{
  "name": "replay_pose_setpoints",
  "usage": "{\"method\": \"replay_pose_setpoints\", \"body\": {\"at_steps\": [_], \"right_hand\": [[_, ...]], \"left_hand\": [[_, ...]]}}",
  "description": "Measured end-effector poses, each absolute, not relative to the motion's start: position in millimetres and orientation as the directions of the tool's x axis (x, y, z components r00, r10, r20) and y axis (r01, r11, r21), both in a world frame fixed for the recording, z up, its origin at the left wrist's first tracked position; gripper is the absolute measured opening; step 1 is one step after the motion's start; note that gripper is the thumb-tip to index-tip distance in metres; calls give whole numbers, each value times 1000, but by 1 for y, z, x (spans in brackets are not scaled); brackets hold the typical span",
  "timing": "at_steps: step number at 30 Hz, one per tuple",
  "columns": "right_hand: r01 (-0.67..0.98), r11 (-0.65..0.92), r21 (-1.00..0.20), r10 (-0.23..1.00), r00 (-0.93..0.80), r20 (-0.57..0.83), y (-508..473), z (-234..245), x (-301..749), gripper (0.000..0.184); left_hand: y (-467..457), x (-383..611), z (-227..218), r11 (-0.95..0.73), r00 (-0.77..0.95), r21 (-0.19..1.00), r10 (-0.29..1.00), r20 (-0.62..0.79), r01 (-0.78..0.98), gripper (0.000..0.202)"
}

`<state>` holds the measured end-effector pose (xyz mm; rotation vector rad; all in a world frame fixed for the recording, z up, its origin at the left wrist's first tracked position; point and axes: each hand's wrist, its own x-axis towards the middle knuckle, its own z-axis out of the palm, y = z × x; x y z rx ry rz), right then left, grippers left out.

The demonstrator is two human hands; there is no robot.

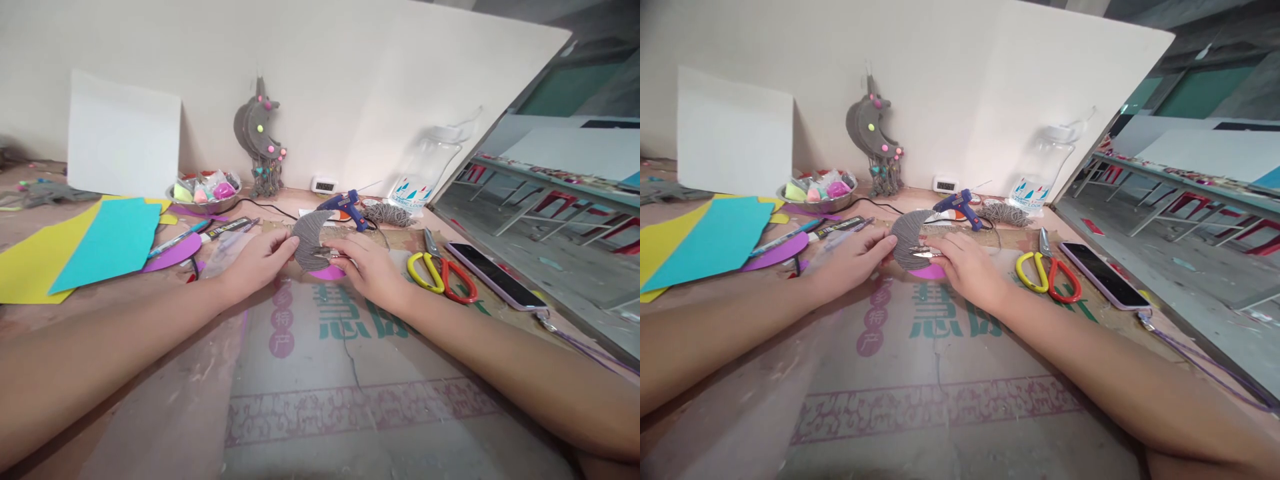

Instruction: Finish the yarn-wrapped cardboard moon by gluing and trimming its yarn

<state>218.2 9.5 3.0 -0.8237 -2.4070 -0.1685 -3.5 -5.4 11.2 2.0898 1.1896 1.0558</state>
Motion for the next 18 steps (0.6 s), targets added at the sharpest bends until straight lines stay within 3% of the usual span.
{"method": "replay_pose_setpoints", "body": {"at_steps": [18], "right_hand": [[578,814,-59,503,-651,568,11,0,220,25]], "left_hand": [[-7,-2,13,-486,323,718,872,367,497,30]]}}
